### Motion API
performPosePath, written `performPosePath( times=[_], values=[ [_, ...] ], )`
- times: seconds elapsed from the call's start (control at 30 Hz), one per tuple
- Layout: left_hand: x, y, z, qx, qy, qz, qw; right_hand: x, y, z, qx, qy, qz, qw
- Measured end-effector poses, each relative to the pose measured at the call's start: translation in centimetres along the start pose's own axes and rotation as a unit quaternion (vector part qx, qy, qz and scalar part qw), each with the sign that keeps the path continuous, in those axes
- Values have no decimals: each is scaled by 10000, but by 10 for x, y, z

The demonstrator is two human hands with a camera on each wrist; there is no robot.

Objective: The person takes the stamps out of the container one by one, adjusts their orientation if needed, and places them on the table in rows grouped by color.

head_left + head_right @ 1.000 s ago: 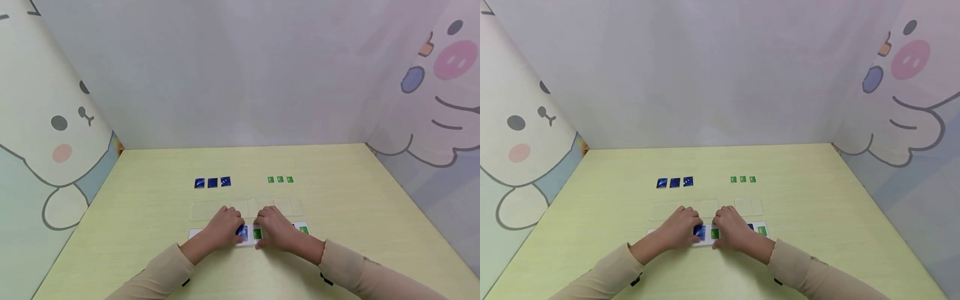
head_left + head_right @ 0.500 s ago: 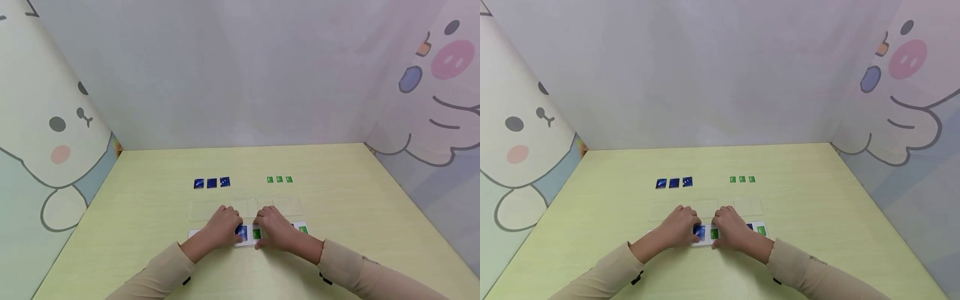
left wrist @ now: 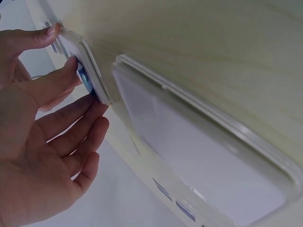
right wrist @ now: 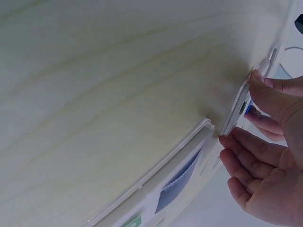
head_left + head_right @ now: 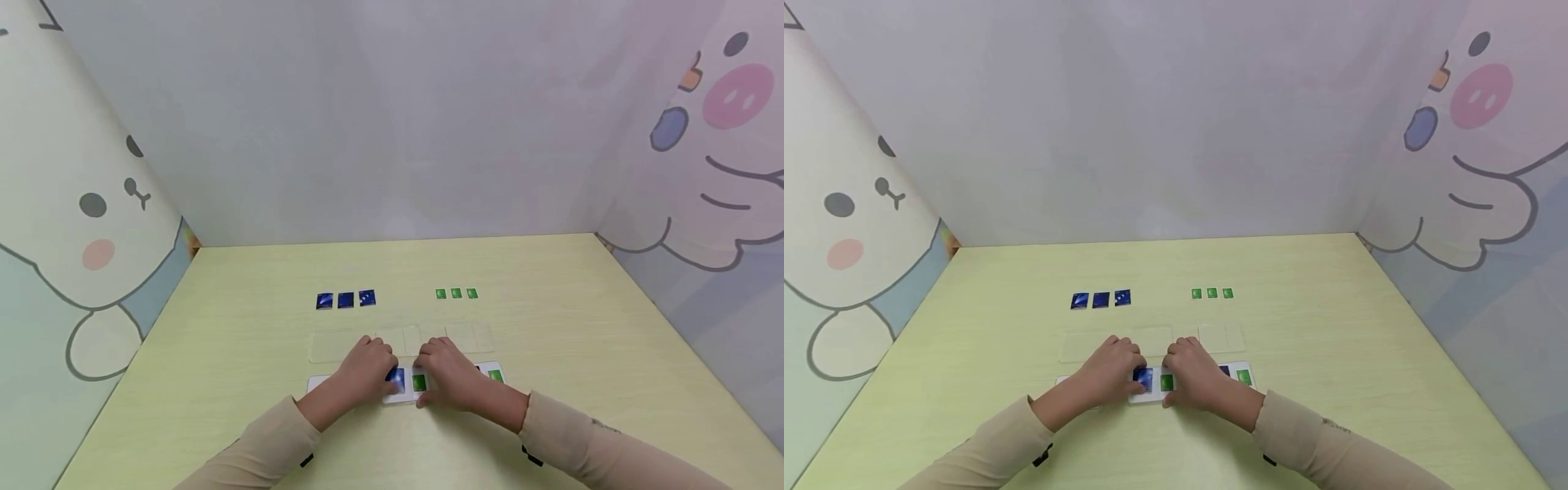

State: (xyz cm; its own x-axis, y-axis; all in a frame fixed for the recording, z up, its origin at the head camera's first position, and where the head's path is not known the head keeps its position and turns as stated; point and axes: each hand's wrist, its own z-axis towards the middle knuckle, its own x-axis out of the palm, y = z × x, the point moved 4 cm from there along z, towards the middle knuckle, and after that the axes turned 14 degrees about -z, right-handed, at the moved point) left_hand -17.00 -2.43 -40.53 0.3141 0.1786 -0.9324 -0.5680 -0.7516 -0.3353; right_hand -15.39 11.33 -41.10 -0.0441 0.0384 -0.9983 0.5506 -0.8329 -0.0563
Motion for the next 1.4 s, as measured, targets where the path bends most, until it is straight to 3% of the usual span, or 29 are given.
performPosePath(
  times=[0.43,0.93,1.4],
  values=[
    [-3,5,2,-39,-42,132,9999,0,1,0,-22,-17,14,10000],
    [-7,7,0,40,-351,328,9988,2,0,-1,-49,-113,-205,9997],
    [-6,11,-3,74,-428,64,9990,6,-3,-5,-15,-410,44,9991]
  ],
)
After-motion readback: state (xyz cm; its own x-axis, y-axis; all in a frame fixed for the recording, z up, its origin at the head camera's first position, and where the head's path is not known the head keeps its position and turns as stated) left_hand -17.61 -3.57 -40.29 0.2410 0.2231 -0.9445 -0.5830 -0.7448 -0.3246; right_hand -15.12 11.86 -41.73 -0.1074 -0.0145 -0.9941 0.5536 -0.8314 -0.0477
